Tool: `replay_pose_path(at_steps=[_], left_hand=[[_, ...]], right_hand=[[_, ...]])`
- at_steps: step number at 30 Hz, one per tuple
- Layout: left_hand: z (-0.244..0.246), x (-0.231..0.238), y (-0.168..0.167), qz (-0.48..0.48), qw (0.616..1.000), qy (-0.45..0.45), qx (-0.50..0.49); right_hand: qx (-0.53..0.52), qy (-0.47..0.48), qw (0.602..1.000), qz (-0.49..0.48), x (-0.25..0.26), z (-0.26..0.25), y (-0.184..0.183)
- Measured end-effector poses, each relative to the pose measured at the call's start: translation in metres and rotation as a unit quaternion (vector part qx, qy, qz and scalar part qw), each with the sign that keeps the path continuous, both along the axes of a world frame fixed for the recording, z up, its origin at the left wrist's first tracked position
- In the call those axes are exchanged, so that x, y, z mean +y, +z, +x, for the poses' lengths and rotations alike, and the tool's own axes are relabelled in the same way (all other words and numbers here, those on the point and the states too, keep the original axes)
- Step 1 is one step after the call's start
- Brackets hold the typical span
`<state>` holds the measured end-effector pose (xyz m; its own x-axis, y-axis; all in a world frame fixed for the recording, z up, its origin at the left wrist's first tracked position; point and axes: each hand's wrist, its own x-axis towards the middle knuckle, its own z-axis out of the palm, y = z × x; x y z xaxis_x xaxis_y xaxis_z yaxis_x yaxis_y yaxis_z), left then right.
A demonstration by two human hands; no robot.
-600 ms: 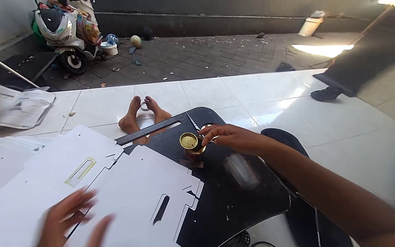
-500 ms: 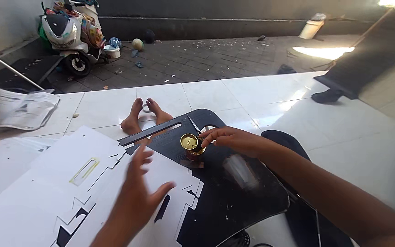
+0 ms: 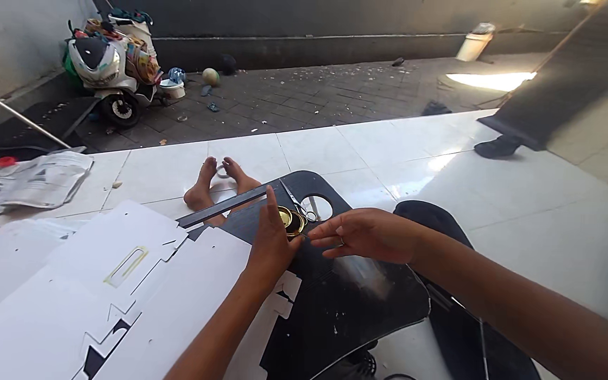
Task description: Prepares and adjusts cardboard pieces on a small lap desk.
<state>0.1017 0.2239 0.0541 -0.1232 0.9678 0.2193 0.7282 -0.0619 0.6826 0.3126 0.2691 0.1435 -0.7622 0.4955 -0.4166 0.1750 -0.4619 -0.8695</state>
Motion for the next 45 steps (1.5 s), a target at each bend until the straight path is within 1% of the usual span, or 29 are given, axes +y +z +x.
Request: replay_pose_path(at_steps=[3, 6, 8, 9, 11, 13, 14, 15, 17, 18, 20, 26, 33, 36, 38, 40, 42, 43, 44, 45], left_hand=[[-0.002, 0.0, 0.003, -0.013, 1.0, -0.011, 0.003], [-0.021, -0.015, 0.022, -0.056, 0.997, -0.046, 0.003], [-0.048, -0.038, 0.041, -0.075, 0.995, -0.06, 0.01], [-0.066, -0.051, 0.047, -0.079, 0.994, -0.066, 0.02], [-0.101, -0.076, 0.05, -0.121, 0.989, -0.073, 0.044], [-0.125, -0.097, 0.041, -0.163, 0.982, -0.072, 0.058], [-0.13, -0.106, 0.033, -0.173, 0.981, -0.07, 0.061], [-0.132, -0.113, 0.024, -0.169, 0.981, -0.071, 0.064], [-0.131, -0.12, 0.008, -0.147, 0.984, -0.073, 0.074], [-0.129, -0.122, 0.002, -0.142, 0.984, -0.072, 0.081], [-0.126, -0.123, -0.007, -0.123, 0.986, -0.064, 0.096], [-0.124, -0.128, -0.015, -0.089, 0.986, -0.062, 0.128], [-0.125, -0.129, -0.018, -0.063, 0.987, -0.061, 0.135], [-0.126, -0.129, -0.02, -0.058, 0.987, -0.06, 0.14], [-0.126, -0.129, -0.021, -0.059, 0.987, -0.059, 0.141], [-0.126, -0.129, -0.021, -0.058, 0.987, -0.056, 0.138], [-0.126, -0.129, -0.021, -0.057, 0.988, -0.057, 0.134], [-0.126, -0.129, -0.021, -0.057, 0.988, -0.059, 0.13], [-0.127, -0.129, -0.02, -0.059, 0.988, -0.063, 0.125], [-0.127, -0.128, -0.02, -0.059, 0.988, -0.065, 0.124]], right_hand=[[0.11, 0.052, 0.993, -0.001, -0.01, 0.015, 0.013], [0.237, 0.118, 0.961, 0.078, -0.022, 0.023, 0.035], [0.277, 0.134, 0.941, 0.139, -0.029, 0.016, 0.039], [0.266, 0.139, 0.936, 0.183, -0.032, 0.008, 0.031], [0.19, 0.158, 0.921, 0.3, -0.038, -0.017, -0.001], [0.102, 0.19, 0.885, 0.413, -0.043, -0.049, -0.039], [0.075, 0.197, 0.865, 0.456, -0.044, -0.064, -0.056], [0.059, 0.199, 0.847, 0.49, -0.045, -0.077, -0.071], [0.037, 0.2, 0.813, 0.545, -0.044, -0.098, -0.088], [0.03, 0.201, 0.801, 0.563, -0.042, -0.104, -0.093], [0.024, 0.198, 0.793, 0.575, -0.038, -0.109, -0.099], [0.047, 0.2, 0.802, 0.561, -0.026, -0.106, -0.109], [0.042, 0.211, 0.774, 0.596, -0.024, -0.102, -0.112], [0.05, 0.22, 0.774, 0.591, -0.025, -0.094, -0.112], [0.06, 0.233, 0.789, 0.565, -0.027, -0.087, -0.109], [0.078, 0.228, 0.824, 0.513, -0.03, -0.081, -0.101], [0.097, 0.184, 0.876, 0.434, -0.037, -0.076, -0.089], [0.09, 0.154, 0.898, 0.403, -0.041, -0.075, -0.083], [0.071, 0.122, 0.912, 0.385, -0.047, -0.075, -0.078], [0.042, 0.09, 0.919, 0.382, -0.055, -0.078, -0.076]])
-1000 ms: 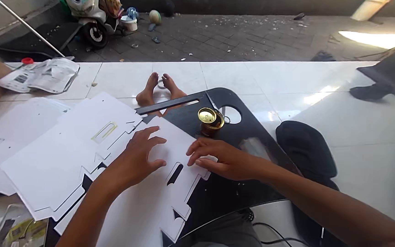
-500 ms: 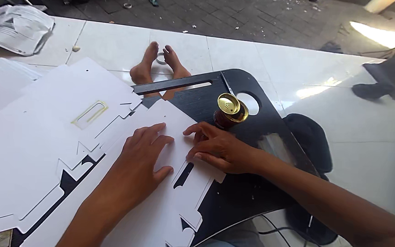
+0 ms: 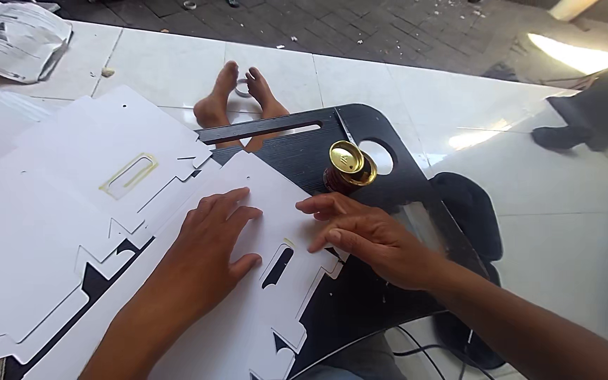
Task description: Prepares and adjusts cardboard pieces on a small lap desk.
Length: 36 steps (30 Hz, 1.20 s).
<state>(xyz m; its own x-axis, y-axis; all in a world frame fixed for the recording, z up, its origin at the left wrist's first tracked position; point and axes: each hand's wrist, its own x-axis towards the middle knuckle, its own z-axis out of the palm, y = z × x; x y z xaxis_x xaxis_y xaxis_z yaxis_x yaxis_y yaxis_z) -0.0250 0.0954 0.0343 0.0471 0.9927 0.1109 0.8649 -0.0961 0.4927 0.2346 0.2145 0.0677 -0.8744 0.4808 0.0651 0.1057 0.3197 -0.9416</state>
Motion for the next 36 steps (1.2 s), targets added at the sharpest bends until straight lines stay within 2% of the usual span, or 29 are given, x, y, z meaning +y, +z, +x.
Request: replay_pose_path(at_steps=[3, 6, 11, 20, 26, 30, 34, 36], left_hand=[[0.0, 0.002, 0.001, -0.001, 1.0, -0.002, 0.006], [0.002, 0.002, 0.004, -0.002, 1.0, 0.003, 0.008], [0.003, 0.003, 0.007, 0.0, 1.0, 0.002, 0.014], [-0.01, 0.005, 0.012, -0.02, 0.999, -0.026, -0.03], [-0.007, 0.007, 0.014, -0.019, 0.999, -0.017, -0.03], [-0.008, 0.006, 0.012, -0.019, 0.999, -0.018, -0.026], [-0.012, 0.006, 0.0, -0.014, 0.999, -0.029, -0.033], [-0.014, 0.005, -0.006, -0.002, 0.999, -0.029, -0.038]], right_hand=[[-0.051, -0.065, 0.994, 0.071, -0.027, -0.011, -0.009], [-0.081, -0.085, 0.982, 0.147, -0.045, -0.016, -0.024], [-0.081, -0.109, 0.969, 0.206, -0.059, -0.021, -0.035], [-0.09, -0.078, 0.935, 0.335, -0.092, -0.03, -0.041], [-0.073, -0.056, 0.931, 0.354, -0.113, -0.034, -0.046], [-0.053, -0.028, 0.945, 0.322, -0.119, -0.037, -0.043], [0.018, -0.012, 0.974, 0.223, -0.099, -0.023, -0.01], [0.03, -0.059, 0.964, 0.258, -0.068, -0.006, 0.014]])
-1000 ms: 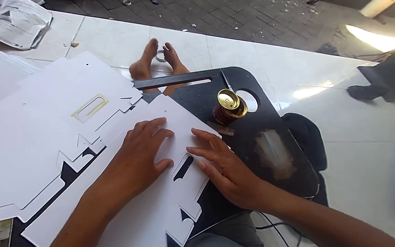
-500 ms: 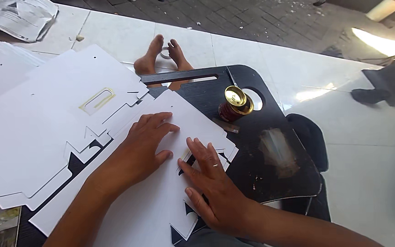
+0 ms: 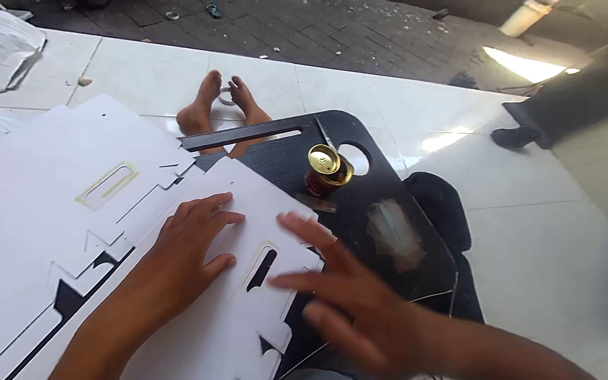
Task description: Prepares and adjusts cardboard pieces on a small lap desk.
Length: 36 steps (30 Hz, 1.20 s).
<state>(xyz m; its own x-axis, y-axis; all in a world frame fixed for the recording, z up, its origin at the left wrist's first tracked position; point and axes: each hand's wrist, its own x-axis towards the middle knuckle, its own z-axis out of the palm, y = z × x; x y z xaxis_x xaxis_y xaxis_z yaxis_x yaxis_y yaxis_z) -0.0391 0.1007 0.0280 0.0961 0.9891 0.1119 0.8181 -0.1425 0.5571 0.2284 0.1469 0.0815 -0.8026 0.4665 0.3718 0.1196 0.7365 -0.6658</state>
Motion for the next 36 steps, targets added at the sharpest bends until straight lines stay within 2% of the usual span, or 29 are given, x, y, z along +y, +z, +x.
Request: replay_pose_path(at_steps=[4, 6, 11, 16, 18, 21, 26, 31, 36], left_hand=[[-0.003, -0.001, -0.007, 0.005, 1.0, 0.0, 0.009], [-0.005, -0.001, -0.009, 0.013, 1.0, 0.0, 0.016], [-0.008, -0.003, -0.011, 0.013, 1.0, -0.001, 0.008], [-0.012, -0.005, -0.009, 0.007, 1.0, -0.006, 0.001], [-0.012, -0.006, -0.01, 0.006, 1.0, -0.008, 0.001], [-0.014, -0.006, -0.011, 0.002, 1.0, -0.012, -0.001], [-0.013, -0.006, -0.011, 0.014, 1.0, -0.011, -0.008], [-0.012, -0.006, -0.011, 0.014, 1.0, -0.002, -0.01], [-0.01, -0.007, -0.009, 0.001, 1.0, 0.008, -0.007]], right_hand=[[-0.067, -0.152, 0.98, 0.109, 0.084, 0.038, 0.043], [-0.122, -0.202, 0.963, 0.133, 0.111, 0.047, 0.044], [-0.175, -0.18, 0.96, 0.125, 0.126, 0.044, 0.023], [-0.167, -0.157, 0.968, 0.099, 0.125, 0.039, 0.023], [-0.157, -0.161, 0.973, 0.057, 0.124, 0.04, 0.027], [-0.158, -0.155, 0.972, -0.083, 0.127, 0.044, 0.039], [-0.107, -0.138, 0.941, -0.289, 0.134, 0.047, 0.047], [-0.046, -0.109, 0.897, -0.426, 0.139, 0.053, 0.045], [-0.02, -0.111, 0.855, -0.507, 0.142, 0.055, 0.042]])
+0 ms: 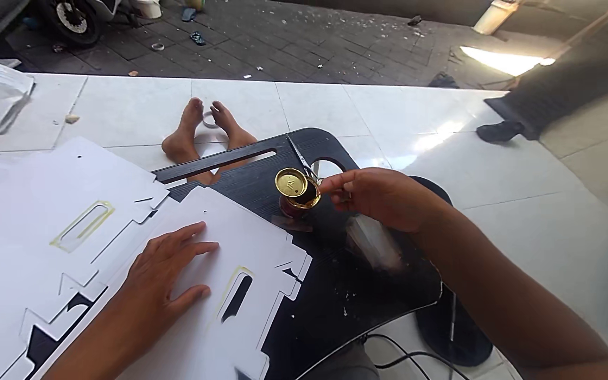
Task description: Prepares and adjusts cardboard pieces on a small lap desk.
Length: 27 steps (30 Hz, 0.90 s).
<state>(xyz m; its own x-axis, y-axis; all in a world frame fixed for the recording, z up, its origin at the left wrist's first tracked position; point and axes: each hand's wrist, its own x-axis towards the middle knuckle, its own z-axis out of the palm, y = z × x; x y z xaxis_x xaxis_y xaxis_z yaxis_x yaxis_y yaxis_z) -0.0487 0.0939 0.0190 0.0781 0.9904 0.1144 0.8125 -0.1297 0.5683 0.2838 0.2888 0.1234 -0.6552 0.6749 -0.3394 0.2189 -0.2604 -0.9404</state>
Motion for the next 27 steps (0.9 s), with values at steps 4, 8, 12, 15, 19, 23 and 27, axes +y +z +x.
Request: replay_pose_path(at_steps=[4, 8, 12, 15, 19, 23, 27], left_hand=[[0.001, 0.001, 0.001, -0.001, 1.0, 0.0, -0.004], [0.004, 0.0, 0.006, -0.017, 1.0, 0.0, -0.014], [0.007, 0.001, 0.013, -0.049, 0.999, 0.003, -0.015], [0.009, 0.002, 0.017, -0.066, 0.998, 0.006, -0.022], [0.012, 0.003, 0.026, -0.078, 0.997, 0.005, -0.023], [0.015, 0.005, 0.029, -0.074, 0.997, 0.006, -0.015], [0.016, 0.006, 0.031, -0.067, 0.998, 0.006, -0.007]], right_hand=[[0.055, -0.015, 0.996, -0.065, -0.001, 0.004, 0.0], [0.127, 0.02, 0.991, -0.035, -0.002, 0.011, 0.013], [0.233, 0.061, 0.969, 0.058, -0.02, 0.004, 0.034], [0.23, 0.203, 0.936, 0.172, -0.054, -0.027, 0.01], [0.071, 0.328, 0.861, 0.381, -0.1, -0.079, -0.048], [0.026, 0.33, 0.816, 0.474, -0.108, -0.1, -0.077], [0.013, 0.323, 0.806, 0.496, -0.106, -0.102, -0.081]])
